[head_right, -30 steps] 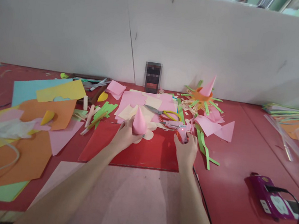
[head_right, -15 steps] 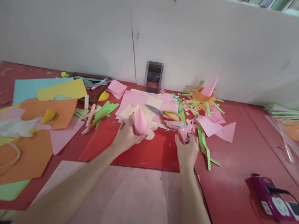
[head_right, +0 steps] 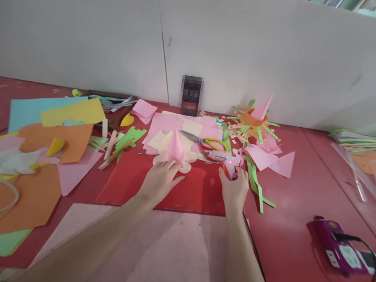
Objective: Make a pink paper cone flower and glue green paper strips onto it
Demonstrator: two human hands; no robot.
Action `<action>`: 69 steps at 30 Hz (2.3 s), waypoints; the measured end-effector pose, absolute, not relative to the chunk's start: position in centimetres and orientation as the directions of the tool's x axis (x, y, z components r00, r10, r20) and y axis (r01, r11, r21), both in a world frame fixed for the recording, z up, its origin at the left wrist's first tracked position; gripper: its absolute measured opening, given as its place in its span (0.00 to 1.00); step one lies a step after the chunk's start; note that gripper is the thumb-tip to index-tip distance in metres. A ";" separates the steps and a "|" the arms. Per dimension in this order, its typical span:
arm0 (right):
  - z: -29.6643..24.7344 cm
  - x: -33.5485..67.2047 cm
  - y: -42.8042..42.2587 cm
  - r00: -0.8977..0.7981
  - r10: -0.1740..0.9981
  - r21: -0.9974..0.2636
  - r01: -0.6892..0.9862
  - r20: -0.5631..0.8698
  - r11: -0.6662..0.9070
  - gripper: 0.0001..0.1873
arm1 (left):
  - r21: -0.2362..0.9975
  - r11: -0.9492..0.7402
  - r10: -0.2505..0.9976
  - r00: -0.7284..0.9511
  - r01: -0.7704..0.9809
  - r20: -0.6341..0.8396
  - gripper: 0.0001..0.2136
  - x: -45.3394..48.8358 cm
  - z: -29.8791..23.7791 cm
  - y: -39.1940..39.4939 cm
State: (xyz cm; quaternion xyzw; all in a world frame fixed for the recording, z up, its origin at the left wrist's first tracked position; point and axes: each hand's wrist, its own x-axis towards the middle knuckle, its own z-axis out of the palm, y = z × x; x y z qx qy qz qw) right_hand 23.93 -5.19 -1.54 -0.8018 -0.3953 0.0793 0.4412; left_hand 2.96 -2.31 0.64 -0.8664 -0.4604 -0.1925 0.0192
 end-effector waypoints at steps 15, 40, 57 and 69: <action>-1.5 24.0 -5.1 0.685 0.705 -0.784 0.534 0.183 -0.315 0.29 | 0.171 -0.545 0.824 0.486 0.821 0.292 0.10 3.0 0.1 -1.5; -2.0 27.9 -6.3 0.754 0.474 -0.619 0.650 0.455 -0.440 0.26 | 0.577 -0.309 0.949 0.202 0.756 0.242 0.05 2.1 0.0 -0.7; 0.3 20.7 -2.7 0.498 0.778 -0.656 0.740 0.382 -0.151 0.17 | 0.489 -0.392 0.918 0.303 0.779 0.254 0.06 1.9 0.1 -1.0; -1.7 28.9 -4.9 0.854 0.420 -0.553 0.518 0.305 -0.652 0.25 | 0.316 -0.563 0.823 0.481 0.764 0.304 0.04 2.7 -0.2 -0.9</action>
